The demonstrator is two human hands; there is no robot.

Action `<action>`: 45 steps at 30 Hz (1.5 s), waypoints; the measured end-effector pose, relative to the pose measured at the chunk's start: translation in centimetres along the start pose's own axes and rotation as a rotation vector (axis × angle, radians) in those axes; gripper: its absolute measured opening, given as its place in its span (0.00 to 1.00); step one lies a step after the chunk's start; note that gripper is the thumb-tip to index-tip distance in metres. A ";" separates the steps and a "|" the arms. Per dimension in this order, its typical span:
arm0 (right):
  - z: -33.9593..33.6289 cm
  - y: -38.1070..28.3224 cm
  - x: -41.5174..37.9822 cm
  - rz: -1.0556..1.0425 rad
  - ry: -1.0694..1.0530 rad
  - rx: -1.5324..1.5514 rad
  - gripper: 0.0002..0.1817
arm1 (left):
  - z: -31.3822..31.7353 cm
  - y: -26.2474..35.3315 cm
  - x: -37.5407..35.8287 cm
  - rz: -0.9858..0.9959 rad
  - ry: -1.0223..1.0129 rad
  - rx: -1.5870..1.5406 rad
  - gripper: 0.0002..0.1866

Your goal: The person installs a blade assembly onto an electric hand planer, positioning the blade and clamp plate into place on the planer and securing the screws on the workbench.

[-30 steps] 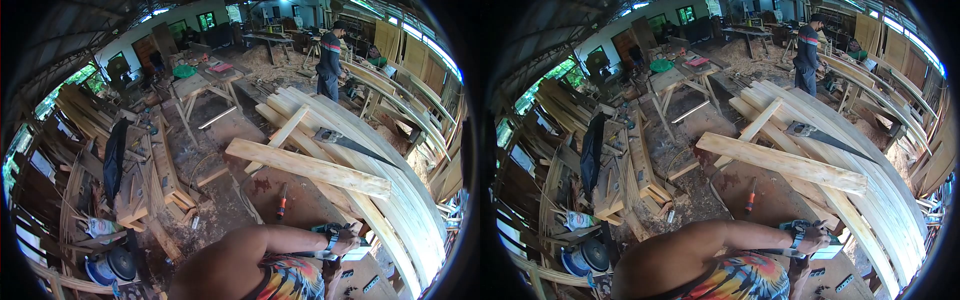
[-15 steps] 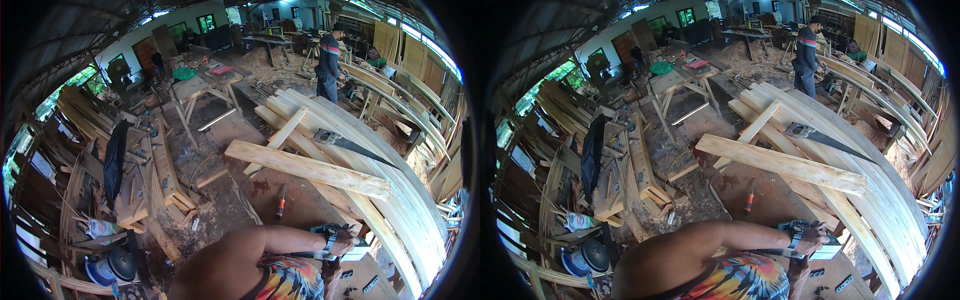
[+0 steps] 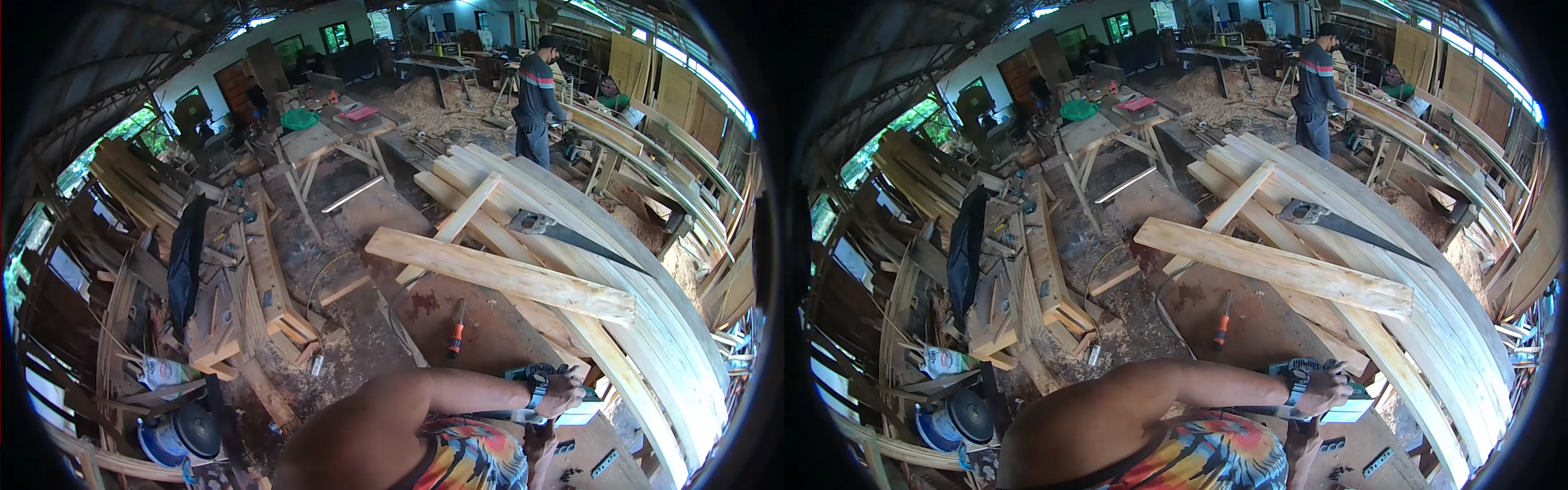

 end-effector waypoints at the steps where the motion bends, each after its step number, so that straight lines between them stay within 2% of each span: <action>1: -0.2 -0.9 -0.1 0.013 0.000 0.007 0.38 | 0.5 -0.2 0.0 -0.017 0.038 0.001 0.10; 4: -0.1 -0.6 -0.1 -0.001 0.010 0.008 0.36 | 1.0 -0.5 0.0 0.007 -0.060 0.035 0.08; 8: 0.1 0.7 0.1 0.011 -0.030 -0.035 0.35 | 0.6 -0.2 -0.1 0.030 -0.005 0.040 0.08; 11: -0.1 -1.0 -0.2 -0.009 0.024 0.039 0.34 | 1.0 -0.3 -0.2 0.024 0.035 0.044 0.09; 14: 0.5 1.3 0.3 -0.103 0.016 -0.002 0.43 | 1.7 -0.7 -0.1 0.022 0.004 0.053 0.08; 17: 1.0 3.5 0.7 -0.075 0.017 -0.028 0.44 | 0.6 -0.4 -0.4 0.075 0.039 0.059 0.08; 23: 0.6 2.1 0.5 -0.053 -0.002 -0.063 0.45 | 0.3 0.1 0.0 0.043 0.068 0.079 0.09; 25: 0.6 2.4 0.5 -0.042 0.000 -0.057 0.43 | 0.4 0.0 -0.1 0.097 0.077 0.121 0.10; 32: 0.6 2.1 0.3 -0.105 0.041 0.012 0.35 | -0.7 1.0 -0.1 0.076 0.112 0.165 0.11; 37: 0.3 0.6 -0.1 -0.059 0.044 -0.002 0.36 | 1.8 -0.4 -0.3 0.064 0.008 0.086 0.10; 41: -0.2 -1.6 -0.4 0.036 0.037 -0.001 0.37 | 2.0 -0.5 -0.3 0.069 0.018 0.046 0.11; 45: -0.6 -1.9 -0.5 -0.038 0.067 -0.008 0.35 | 1.1 -0.1 -0.3 0.083 0.074 0.065 0.11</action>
Point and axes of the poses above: each hand's wrist, its own x-axis towards the middle knuckle, its own z-axis out of the palm, y = z × x, the point moved 3 cm from there along x, towards the middle knuckle, and after that the axes turned 10 degrees about y, right-handed, at the moved point
